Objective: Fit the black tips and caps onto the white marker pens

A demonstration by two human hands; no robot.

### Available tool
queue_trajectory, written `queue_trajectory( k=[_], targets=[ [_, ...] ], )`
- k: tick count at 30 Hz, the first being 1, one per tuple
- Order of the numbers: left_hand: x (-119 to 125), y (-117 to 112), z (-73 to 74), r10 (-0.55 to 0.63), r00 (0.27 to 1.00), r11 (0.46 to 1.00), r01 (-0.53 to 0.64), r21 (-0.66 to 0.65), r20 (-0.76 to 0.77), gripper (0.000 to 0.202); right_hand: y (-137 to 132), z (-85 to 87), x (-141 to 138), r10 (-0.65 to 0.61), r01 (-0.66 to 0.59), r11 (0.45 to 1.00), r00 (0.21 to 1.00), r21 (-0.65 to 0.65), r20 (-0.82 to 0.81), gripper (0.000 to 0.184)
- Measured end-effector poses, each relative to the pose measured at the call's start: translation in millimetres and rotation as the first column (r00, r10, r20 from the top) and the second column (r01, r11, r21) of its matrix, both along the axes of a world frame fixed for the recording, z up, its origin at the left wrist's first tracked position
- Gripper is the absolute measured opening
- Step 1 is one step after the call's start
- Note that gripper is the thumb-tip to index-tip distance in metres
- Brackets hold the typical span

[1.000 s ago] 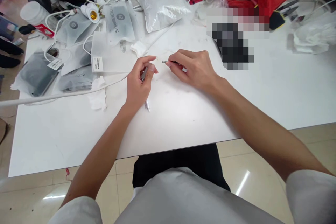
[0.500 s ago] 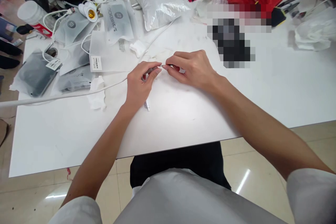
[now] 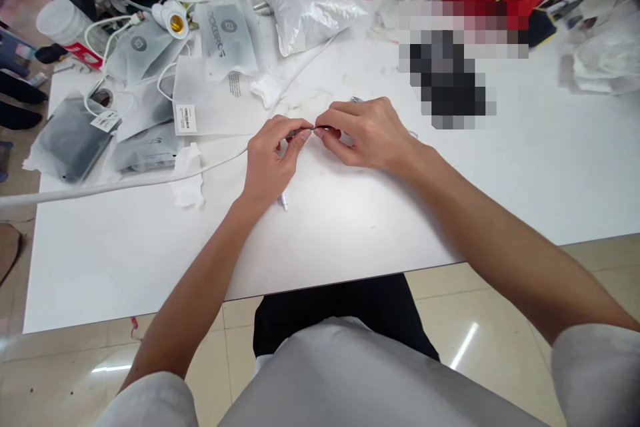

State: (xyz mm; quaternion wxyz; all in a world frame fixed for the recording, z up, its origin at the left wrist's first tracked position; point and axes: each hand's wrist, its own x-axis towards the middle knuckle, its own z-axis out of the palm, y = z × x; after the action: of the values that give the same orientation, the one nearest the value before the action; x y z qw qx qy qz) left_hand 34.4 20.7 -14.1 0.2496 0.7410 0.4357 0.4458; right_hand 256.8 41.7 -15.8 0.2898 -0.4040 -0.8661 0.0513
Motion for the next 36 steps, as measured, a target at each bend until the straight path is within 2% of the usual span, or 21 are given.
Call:
queue_trajectory(
  k=[8,13,19,25,36],
  targets=[
    [-0.7,0.2,-0.4,0.062,0.995,0.997,-0.057,-0.051,0.085,0.028,5.1,-0.1,5.5,-0.005,0.005,0.998,1.0,0.063,-0.008,0.034],
    [-1.3,1.4,-0.8,0.084,0.991,0.995,-0.077,-0.063,0.104,0.029,5.1,1.6,7.6,-0.047,0.048,0.998,0.999,0.035,-0.026,0.033],
    [0.4,-0.6,1.0,0.041,0.996,0.998,-0.037,-0.054,0.078,0.027,2.6,-1.2,3.6,-0.029,0.029,1.0,0.999,0.007,-0.022,0.033],
    [0.9,-1.0,1.2,0.024,0.999,0.999,-0.022,-0.045,0.048,0.023,1.3,0.1,1.0,-0.025,0.024,0.999,1.0,0.034,0.007,0.035],
    [1.1,-1.7,2.2,0.072,0.997,0.997,-0.072,-0.009,-0.023,0.016,3.9,0.5,5.1,-0.022,0.022,1.0,1.0,0.015,-0.02,0.032]
  ],
)
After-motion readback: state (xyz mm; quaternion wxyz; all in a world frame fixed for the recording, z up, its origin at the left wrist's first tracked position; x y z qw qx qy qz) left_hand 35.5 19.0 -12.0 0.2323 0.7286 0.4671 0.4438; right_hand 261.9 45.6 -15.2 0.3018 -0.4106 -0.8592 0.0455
